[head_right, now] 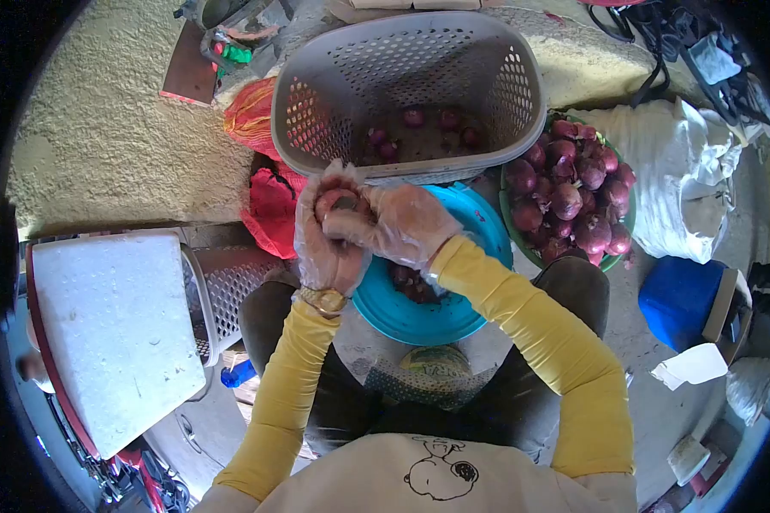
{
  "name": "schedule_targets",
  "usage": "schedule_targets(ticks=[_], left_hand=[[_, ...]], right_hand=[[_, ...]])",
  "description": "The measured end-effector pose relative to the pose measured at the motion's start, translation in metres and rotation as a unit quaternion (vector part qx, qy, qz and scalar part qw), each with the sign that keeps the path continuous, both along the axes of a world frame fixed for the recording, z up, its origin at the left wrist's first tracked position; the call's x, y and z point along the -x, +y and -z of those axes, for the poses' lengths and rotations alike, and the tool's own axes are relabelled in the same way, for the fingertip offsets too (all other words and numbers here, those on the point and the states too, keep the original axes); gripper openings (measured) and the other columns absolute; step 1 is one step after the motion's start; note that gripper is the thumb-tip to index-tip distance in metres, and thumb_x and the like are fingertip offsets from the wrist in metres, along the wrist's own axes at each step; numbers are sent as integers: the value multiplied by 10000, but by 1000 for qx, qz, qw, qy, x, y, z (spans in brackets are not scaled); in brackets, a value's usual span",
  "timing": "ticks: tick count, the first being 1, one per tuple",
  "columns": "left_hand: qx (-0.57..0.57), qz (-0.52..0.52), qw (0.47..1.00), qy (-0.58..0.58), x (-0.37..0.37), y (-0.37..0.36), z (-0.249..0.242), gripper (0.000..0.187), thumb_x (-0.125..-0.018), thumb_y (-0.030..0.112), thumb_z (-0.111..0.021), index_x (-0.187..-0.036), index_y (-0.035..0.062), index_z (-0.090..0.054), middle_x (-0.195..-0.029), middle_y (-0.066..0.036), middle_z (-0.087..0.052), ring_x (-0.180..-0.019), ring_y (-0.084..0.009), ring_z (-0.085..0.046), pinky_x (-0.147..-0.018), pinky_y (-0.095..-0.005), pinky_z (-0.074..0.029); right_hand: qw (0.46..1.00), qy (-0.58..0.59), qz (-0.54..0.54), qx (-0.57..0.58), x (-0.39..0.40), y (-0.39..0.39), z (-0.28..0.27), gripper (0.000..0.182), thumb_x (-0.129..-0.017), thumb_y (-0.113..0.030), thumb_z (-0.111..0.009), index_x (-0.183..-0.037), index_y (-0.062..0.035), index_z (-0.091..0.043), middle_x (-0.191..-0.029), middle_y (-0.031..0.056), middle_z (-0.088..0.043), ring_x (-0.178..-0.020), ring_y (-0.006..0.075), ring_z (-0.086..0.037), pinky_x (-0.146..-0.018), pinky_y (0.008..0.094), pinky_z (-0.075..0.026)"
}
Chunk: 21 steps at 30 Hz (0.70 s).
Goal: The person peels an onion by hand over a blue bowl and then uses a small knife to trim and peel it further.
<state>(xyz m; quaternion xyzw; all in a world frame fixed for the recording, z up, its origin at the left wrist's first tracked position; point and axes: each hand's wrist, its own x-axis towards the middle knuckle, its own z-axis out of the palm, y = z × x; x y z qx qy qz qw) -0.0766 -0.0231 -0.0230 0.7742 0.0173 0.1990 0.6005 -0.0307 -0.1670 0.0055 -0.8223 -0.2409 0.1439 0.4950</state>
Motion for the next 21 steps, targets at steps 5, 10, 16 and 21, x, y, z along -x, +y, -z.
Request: schedule_targets(ticks=[5, 10, 16, 21], left_hand=[[593, 154, 784, 95, 1, 15, 12, 437, -1060, 227, -536, -1448, 52, -441, -1211, -113, -638, -1048, -246, -652, -955, -391, -558], [554, -43, 818, 149, -8, -2, -18, 372, -1075, 430, -489, -1142, 87, -620, -1012, -66, -666, -939, -196, -620, -816, -354, -561], [608, -34, 783, 129, -9, 0, -13, 377, -1056, 462, -520, -1070, 103, -635, -964, -60, -667, -878, -212, -638, -784, -371, -567], [496, -133, 849, 120, -11, -2, -5, 315, -1049, 401, -552, -1040, 100, -645, -939, -65, -672, -867, -226, -643, -770, -396, -568]], right_hand=[[993, -105, -22, 45, -4, -5, -4, 591, -884, -605, -719, -1160, -83, -714, -870, 184, -745, -822, 374, -712, -728, 428, -554], [999, -40, -2, -8, 6, 6, 11, 601, -908, -620, -684, -1120, -60, -729, -845, 186, -739, -802, 375, -704, -737, 425, -546], [990, 142, 20, 14, 14, 18, 17, 710, -919, -709, -591, -971, -17, -742, -824, 258, -711, -828, 446, -694, -747, 488, -550], [997, -21, -40, 69, 3, 3, 11, 666, -910, -682, -628, -873, -26, -741, -770, 227, -701, -772, 411, -695, -707, 470, -548]])
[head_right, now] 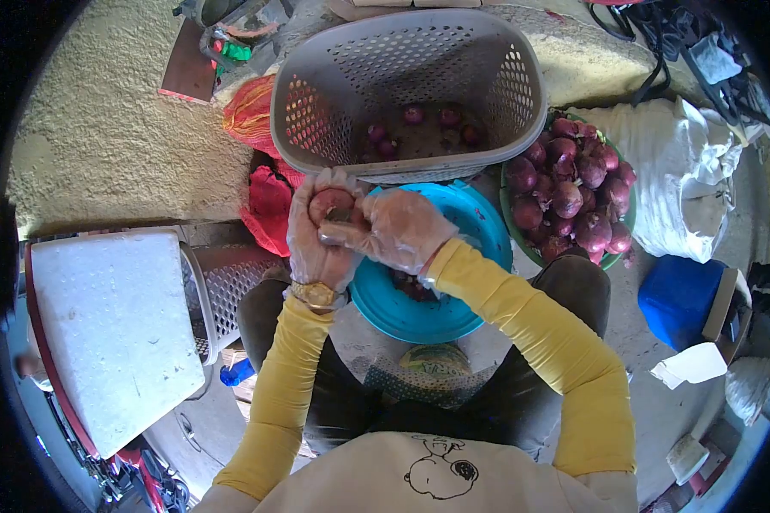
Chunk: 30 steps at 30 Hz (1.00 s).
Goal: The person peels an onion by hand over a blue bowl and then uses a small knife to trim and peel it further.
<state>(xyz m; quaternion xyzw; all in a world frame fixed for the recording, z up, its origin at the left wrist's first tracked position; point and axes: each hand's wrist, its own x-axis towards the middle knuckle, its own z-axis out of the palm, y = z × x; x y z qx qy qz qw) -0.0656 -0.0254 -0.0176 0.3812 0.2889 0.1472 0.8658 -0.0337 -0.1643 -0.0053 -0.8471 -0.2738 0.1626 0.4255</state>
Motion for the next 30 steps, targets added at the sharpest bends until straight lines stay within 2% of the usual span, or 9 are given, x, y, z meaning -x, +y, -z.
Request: schedule_targets(ticks=[2, 7, 8, 10, 13, 16, 19, 25, 30], left_hand=[[230, 138, 963, 14, -2, 17, -4, 263, -1037, 346, -585, -1049, 89, -638, -970, -78, -676, -889, -243, -645, -796, -411, -571], [280, 71, 958, 4, -10, 28, -1, 244, -1019, 308, -617, -1049, 65, -615, -1000, -97, -670, -924, -258, -643, -830, -433, -576], [337, 56, 940, -9, -11, 28, -5, 241, -1015, 296, -621, -1049, 57, -608, -1004, -100, -668, -927, -260, -643, -833, -441, -577], [330, 70, 941, -21, -8, 29, -10, 202, -1013, 241, -610, -1050, 43, -600, -1011, -106, -662, -963, -261, -641, -868, -447, -579], [288, 66, 955, -5, -8, 25, -13, 199, -1013, 222, -608, -1071, 32, -596, -1024, -109, -658, -993, -265, -639, -895, -459, -577], [292, 60, 954, 7, -11, 28, -2, 231, -1015, 245, -621, -1101, 32, -597, -1039, -111, -657, -996, -270, -637, -901, -464, -573], [315, 63, 947, 9, -12, 26, -5, 226, -1010, 224, -629, -1121, 30, -594, -1051, -121, -653, -1013, -275, -635, -915, -463, -574], [289, 69, 955, 19, -13, 26, -1, 237, -1002, 213, -646, -1158, 43, -591, -1096, -127, -638, -1035, -276, -626, -904, -472, -578], [300, 27, 953, 23, -12, 26, -8, 251, -997, 171, -636, -1190, 27, -569, -1145, -132, -636, -1092, -291, -618, -1017, -500, -526]], right_hand=[[999, -8, 7, -35, -3, -3, -6, 633, -915, -660, -638, -896, -35, -739, -760, 214, -695, -761, 408, -692, -694, 468, -545], [999, 32, -17, -26, -22, -20, -26, 557, -946, -593, -641, -1077, -56, -713, -768, 201, -684, -763, 416, -683, -664, 474, -528], [994, -89, -37, -49, -30, -25, -19, 551, -945, -580, -647, -1090, -51, -711, -779, 204, -686, -773, 418, -682, -666, 482, -523], [974, -208, -58, -72, -34, -30, -22, 546, -945, -566, -653, -1103, -47, -709, -790, 207, -687, -783, 420, -682, -667, 489, -519], [993, -26, -6, -113, -31, -38, -27, 493, -900, -509, -739, -807, -29, -674, -712, 184, -662, -663, 391, -641, -634, 468, -481], [989, -143, -33, 29, -32, -42, -28, 536, -884, -555, -737, -782, -32, -679, -712, 188, -664, -671, 396, -650, -647, 472, -490], [988, -72, -124, 64, -36, -44, -37, 595, -886, -613, -702, -836, -21, -709, -746, 210, -678, -737, 403, -681, -688, 484, -520], [993, -96, -43, 46, -34, -39, -28, 543, -887, -544, -746, -863, -4, -694, -746, 215, -681, -738, 422, -675, -688, 471, -513], [998, -32, 44, 43, -31, -36, -6, 515, -982, -454, -675, -1110, 41, -617, -909, 236, -697, -868, 369, -689, -794, 439, -528]])
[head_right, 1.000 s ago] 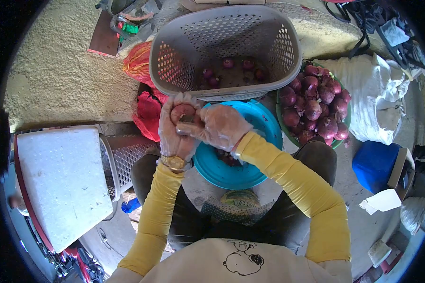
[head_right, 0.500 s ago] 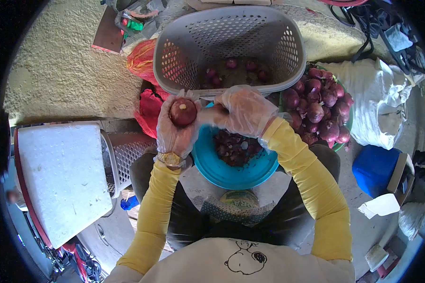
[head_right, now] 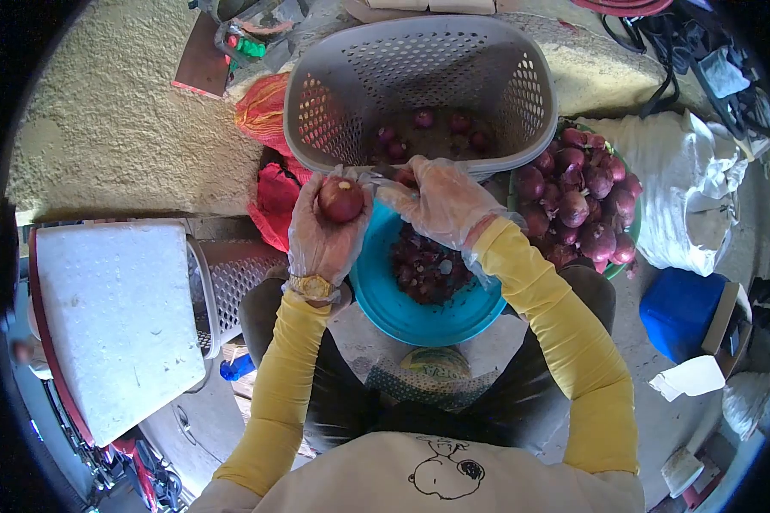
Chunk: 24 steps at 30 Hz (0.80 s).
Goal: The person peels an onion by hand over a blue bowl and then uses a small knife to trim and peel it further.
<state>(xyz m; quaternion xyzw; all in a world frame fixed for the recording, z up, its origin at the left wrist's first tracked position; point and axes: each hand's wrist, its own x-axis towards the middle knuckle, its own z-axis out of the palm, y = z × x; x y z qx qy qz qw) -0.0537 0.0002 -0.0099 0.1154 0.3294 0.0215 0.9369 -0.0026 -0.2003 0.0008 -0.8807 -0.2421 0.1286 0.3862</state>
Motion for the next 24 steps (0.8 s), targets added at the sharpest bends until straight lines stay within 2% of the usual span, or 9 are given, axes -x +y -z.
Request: schedule_targets(ticks=[4, 6, 9, 13, 15, 16, 18, 21, 24], left_hand=[[-58, 14, 996, -61, -1, 5, 7, 259, -972, 129, -668, -1187, 23, -570, -1189, -138, -599, -1155, -287, -580, -1069, -516, -488], [-66, 16, 995, -73, -2, 5, 7, 258, -967, 114, -672, -1185, 22, -570, -1195, -139, -590, -1166, -286, -570, -1082, -513, -480], [-91, 19, 989, -115, -3, 3, 2, 256, -975, 127, -687, -1177, 20, -571, -1183, -136, -587, -1154, -287, -569, -1069, -498, -496], [-115, -19, 984, -136, -6, 1, -3, 304, -1036, 248, -633, -1225, 24, -554, -1190, -137, -590, -1155, -278, -569, -1035, -465, -525], [-133, -34, 982, -131, -5, 3, 0, 333, -1054, 296, -608, -1240, 26, -546, -1192, -137, -592, -1157, -276, -570, -1023, -454, -533], [-124, -24, 984, -126, -5, 5, -1, 347, -1064, 320, -584, -1249, 30, -540, -1203, -138, -594, -1148, -272, -570, -1017, -445, -537], [-115, -14, 986, -121, -5, 6, 1, 363, -1073, 344, -560, -1258, 33, -533, -1215, -140, -595, -1138, -268, -570, -1011, -437, -540], [-174, -16, 979, -110, -5, 8, 8, 308, -1054, 290, -594, -1269, 74, -555, -1149, -84, -597, -1077, -241, -596, -952, -402, -566], [-94, 18, 987, -128, -5, 12, 13, 314, -1051, 293, -593, -1275, 75, -561, -1141, -61, -605, -1059, -220, -605, -929, -383, -565]], right_hand=[[991, 57, 22, -116, 0, 3, 44, 387, -999, -338, -662, -1145, 18, -615, -947, 223, -705, -884, 390, -690, -782, 465, -537], [963, 165, 13, -212, -2, 7, 47, 358, -1081, -251, -549, -1330, 4, -524, -1021, 56, -646, -860, 166, -616, -788, 316, -529], [894, 346, 42, -280, -5, 3, 13, 382, -1096, -231, -513, -1406, -7, -491, -1057, 41, -646, -889, 146, -610, -826, 285, -524], [839, 414, 101, -337, 9, 13, -14, 370, -1053, -161, -559, -1374, 17, -514, -1000, 112, -656, -793, 295, -646, -778, 390, -548], [992, 0, -7, -129, 14, 16, -5, 464, -1046, -133, -547, -1481, -16, -433, -1068, 186, -653, -878, 375, -656, -814, 419, -549], [992, 1, -7, -129, 15, 19, 5, 464, -1046, -133, -547, -1481, -16, -433, -1068, 186, -653, -878, 375, -656, -814, 419, -549], [965, -204, -40, -159, 17, 30, 14, 610, -1004, -80, -566, -1561, -7, -328, -1173, 241, -616, -1057, 441, -607, -883, 476, -516], [988, -126, -56, -72, 28, 33, -7, 668, -975, -15, -555, -1584, -6, -279, -1213, 244, -586, -1084, 441, -595, -915, 476, -507], [979, -130, -68, -139, 32, 38, -7, 674, -969, -7, -547, -1583, 7, -270, -1235, 245, -578, -1091, 443, -590, -951, 474, -498]])
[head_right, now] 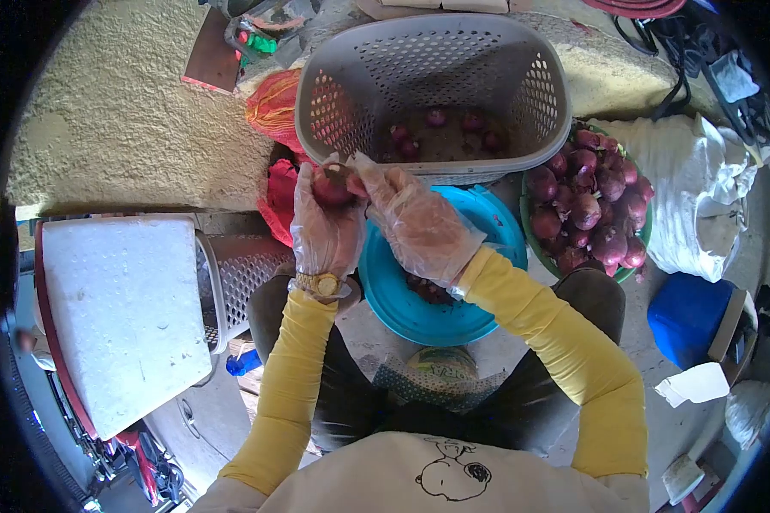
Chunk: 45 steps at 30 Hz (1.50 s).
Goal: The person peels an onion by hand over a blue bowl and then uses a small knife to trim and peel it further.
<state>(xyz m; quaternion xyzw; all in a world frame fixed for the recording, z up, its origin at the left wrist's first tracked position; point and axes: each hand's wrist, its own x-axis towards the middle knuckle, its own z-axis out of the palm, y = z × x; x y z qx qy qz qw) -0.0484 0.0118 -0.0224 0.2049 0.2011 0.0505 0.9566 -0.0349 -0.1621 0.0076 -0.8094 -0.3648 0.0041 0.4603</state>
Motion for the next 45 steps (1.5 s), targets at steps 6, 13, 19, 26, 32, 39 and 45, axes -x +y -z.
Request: schedule_targets(ticks=[6, 13, 19, 26, 32, 39, 45], left_hand=[[-34, -28, 999, 26, 0, -14, -18, 259, -1075, 268, -524, -1205, 52, -584, -1156, -112, -618, -998, -254, -607, -873, -380, -547], [-97, 20, 993, 60, 6, -11, -16, 268, -1080, 238, -492, -1292, 85, -547, -1207, -101, -584, -984, -240, -619, -805, -348, -572], [-109, 178, 976, 64, 3, -11, -23, 456, -1091, 425, -489, -1193, 7, -640, -899, -81, -659, -727, -191, -626, -662, -299, -563], [-188, 230, 951, 80, 6, -28, -33, 582, -1063, 548, -499, -1158, -4, -659, -904, -104, -725, -785, -199, -707, -690, -308, -590], [-182, 268, 944, 55, 5, -30, -44, 570, -1074, 529, -484, -1182, -5, -649, -951, -122, -736, -850, -211, -728, -761, -313, -607], [-177, 258, 950, 6, 1, -7, -8, 568, -1085, 520, -463, -1208, -4, -643, -1088, -135, -728, -923, -211, -722, -807, -327, -610], [-186, 160, 963, 116, 5, -15, -14, 453, -1098, 397, -503, -1259, -11, -616, -1132, -115, -707, -977, -201, -703, -860, -365, -598]], right_hand=[[998, 31, 23, 42, -4, 0, 23, 659, -966, -46, -569, -1567, 8, -304, -1295, 245, -569, -1121, 452, -597, -948, 468, -519], [997, -3, 66, -26, -17, -8, 26, 454, -1016, -89, -531, -1449, 25, -459, -1189, 250, -638, -1058, 416, -620, -958, 454, -488], [987, 142, 67, -29, -41, -32, -9, 504, -880, -428, -780, -1109, 6, -663, -891, 245, -701, -842, 430, -678, -788, 480, -519], [985, 66, -14, 158, -38, -41, -22, 716, -735, -624, -835, -1098, -23, -695, -906, 247, -706, -850, 428, -692, -753, 482, -530], [988, 74, -35, 134, -37, -44, -23, 703, -712, -627, -847, -1153, -95, -719, -883, 224, -717, -886, 430, -695, -775, 480, -536], [981, 145, -20, 130, -26, -30, -19, 537, -828, -576, -777, -1008, -70, -754, -849, 207, -724, -844, 418, -703, -768, 466, -546], [973, 184, -63, 128, -18, -20, -15, 512, -860, -554, -759, -884, -44, -741, -779, 203, -707, -751, 373, -707, -729, 453, -544]])
